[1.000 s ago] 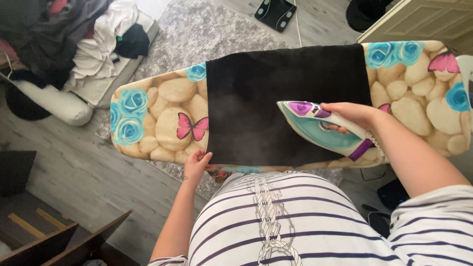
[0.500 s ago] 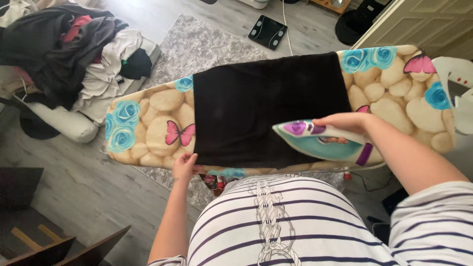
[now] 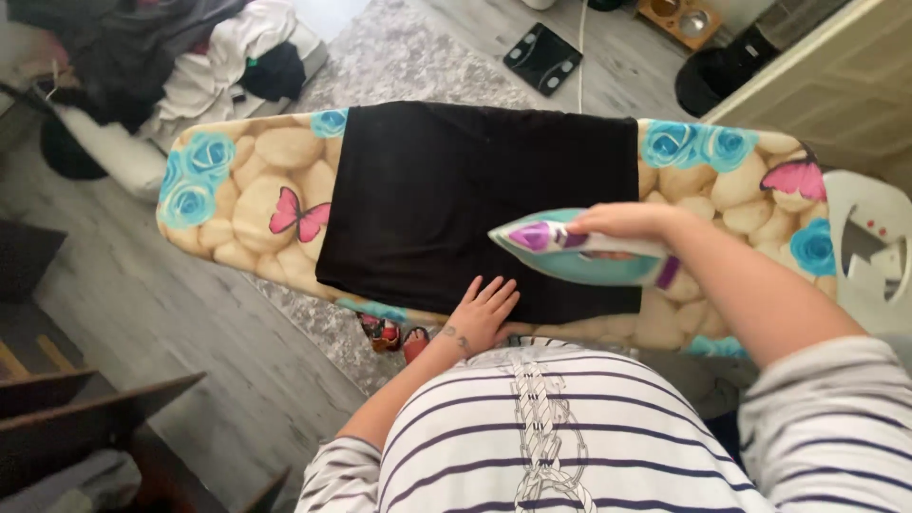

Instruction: Ironing a black t-shirt on an ironing board and folding it.

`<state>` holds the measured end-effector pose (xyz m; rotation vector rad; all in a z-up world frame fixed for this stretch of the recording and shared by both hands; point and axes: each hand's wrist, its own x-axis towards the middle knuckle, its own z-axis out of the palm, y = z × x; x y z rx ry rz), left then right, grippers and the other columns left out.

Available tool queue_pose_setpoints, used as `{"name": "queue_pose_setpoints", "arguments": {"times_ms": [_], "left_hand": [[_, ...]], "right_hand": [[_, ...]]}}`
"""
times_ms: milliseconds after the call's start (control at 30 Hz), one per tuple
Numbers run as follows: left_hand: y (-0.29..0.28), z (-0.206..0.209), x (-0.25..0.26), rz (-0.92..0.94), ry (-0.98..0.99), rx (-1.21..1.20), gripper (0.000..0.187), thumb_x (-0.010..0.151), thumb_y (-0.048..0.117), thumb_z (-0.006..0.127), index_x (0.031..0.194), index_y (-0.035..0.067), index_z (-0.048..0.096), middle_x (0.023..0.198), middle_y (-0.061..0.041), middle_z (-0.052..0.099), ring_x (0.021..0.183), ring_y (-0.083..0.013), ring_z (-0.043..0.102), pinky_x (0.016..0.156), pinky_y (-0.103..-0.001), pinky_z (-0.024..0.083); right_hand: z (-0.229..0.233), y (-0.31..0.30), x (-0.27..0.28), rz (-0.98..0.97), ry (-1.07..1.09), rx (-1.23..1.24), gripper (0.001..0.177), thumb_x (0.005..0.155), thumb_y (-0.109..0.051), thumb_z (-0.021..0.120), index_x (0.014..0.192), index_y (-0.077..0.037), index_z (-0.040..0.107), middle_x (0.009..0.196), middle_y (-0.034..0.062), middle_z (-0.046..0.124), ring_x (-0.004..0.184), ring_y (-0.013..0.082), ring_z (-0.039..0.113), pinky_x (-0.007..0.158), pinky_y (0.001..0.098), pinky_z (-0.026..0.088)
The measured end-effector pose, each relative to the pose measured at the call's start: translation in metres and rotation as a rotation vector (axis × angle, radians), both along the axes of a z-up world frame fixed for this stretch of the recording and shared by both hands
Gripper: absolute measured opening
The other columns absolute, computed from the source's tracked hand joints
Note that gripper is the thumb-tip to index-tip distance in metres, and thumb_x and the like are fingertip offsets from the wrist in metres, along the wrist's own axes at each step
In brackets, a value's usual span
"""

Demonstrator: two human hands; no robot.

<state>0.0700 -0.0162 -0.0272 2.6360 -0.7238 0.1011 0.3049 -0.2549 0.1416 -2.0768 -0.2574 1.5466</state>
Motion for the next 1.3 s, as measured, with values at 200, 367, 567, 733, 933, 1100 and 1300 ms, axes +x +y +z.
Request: {"name": "queue_pose_setpoints", "arguments": {"times_ms": [200, 367, 567, 733, 933, 1100, 1300], "left_hand": [[-0.012, 0.008, -0.021, 0.057, 0.119, 0.097, 0.07, 0.093, 0.043, 0.061, 0.152, 0.009, 0.045, 0.163, -0.01, 0.036, 0.151, -0.0313, 0.03, 0.121, -0.06, 0.017], [-0.013, 0.005, -0.042, 0.128, 0.012, 0.115, 0.064, 0.097, 0.039, 0.059, 0.152, 0.01, 0.046, 0.164, -0.01, 0.037, 0.151, -0.0303, 0.031, 0.122, -0.06, 0.019], [-0.006, 0.001, -0.063, 0.188, -0.017, 0.053, 0.061, 0.095, 0.025, 0.062, 0.152, 0.009, 0.046, 0.164, -0.013, 0.035, 0.152, -0.0322, 0.031, 0.123, -0.054, 0.023], [0.003, 0.005, -0.071, 0.19, 0.022, 0.017, 0.06, 0.095, 0.016, 0.06, 0.152, 0.007, 0.045, 0.164, -0.014, 0.034, 0.153, -0.0325, 0.03, 0.124, -0.049, 0.024], [0.014, 0.009, -0.08, 0.154, 0.071, 0.015, 0.06, 0.096, 0.013, 0.057, 0.154, 0.007, 0.043, 0.165, -0.013, 0.033, 0.153, -0.0307, 0.028, 0.125, -0.048, 0.022], [0.016, 0.016, -0.078, 0.127, 0.094, 0.042, 0.061, 0.094, 0.011, 0.056, 0.153, 0.008, 0.042, 0.164, -0.013, 0.033, 0.153, -0.0306, 0.027, 0.125, -0.048, 0.022], [0.017, 0.018, -0.08, 0.107, 0.075, -0.007, 0.062, 0.092, 0.008, 0.057, 0.152, 0.004, 0.043, 0.164, -0.016, 0.033, 0.153, -0.0324, 0.028, 0.125, -0.048, 0.023]], "right_hand": [[0.01, 0.026, 0.078, 0.019, -0.162, -0.028, 0.056, 0.101, -0.056, 0.05, 0.099, -0.006, 0.076, 0.073, 0.0042, 0.069, 0.053, 0.0138, 0.056, 0.045, 0.0319, 0.044], [0.017, 0.018, 0.138, -0.18, -0.15, -0.053, 0.045, 0.1, -0.059, 0.047, 0.104, -0.02, 0.071, 0.071, -0.0038, 0.064, 0.053, 0.0089, 0.053, 0.046, 0.03, 0.041], [-0.016, -0.012, 0.16, -0.227, 0.065, 0.021, 0.052, 0.1, -0.065, 0.044, 0.096, -0.016, 0.063, 0.068, 0.0024, 0.058, 0.048, 0.0121, 0.049, 0.042, 0.0321, 0.041], [0.005, -0.034, 0.097, -0.11, 0.141, -0.159, 0.058, 0.098, -0.06, 0.048, 0.092, -0.006, 0.069, 0.072, 0.0057, 0.065, 0.05, 0.0142, 0.052, 0.043, 0.0305, 0.042], [-0.027, -0.117, 0.07, -0.103, 0.458, -0.171, 0.056, 0.094, -0.06, 0.052, 0.091, -0.006, 0.067, 0.063, 0.0049, 0.059, 0.045, 0.0135, 0.051, 0.039, 0.0275, 0.04], [-0.026, -0.188, 0.039, -0.209, 0.478, -0.154, 0.058, 0.094, -0.06, 0.051, 0.093, -0.004, 0.067, 0.062, 0.0056, 0.059, 0.043, 0.0144, 0.05, 0.038, 0.0277, 0.039], [0.006, -0.239, -0.009, -0.379, 0.26, -0.154, 0.055, 0.095, -0.056, 0.052, 0.096, -0.003, 0.07, 0.063, 0.0061, 0.059, 0.043, 0.0137, 0.049, 0.037, 0.0278, 0.036]]}}
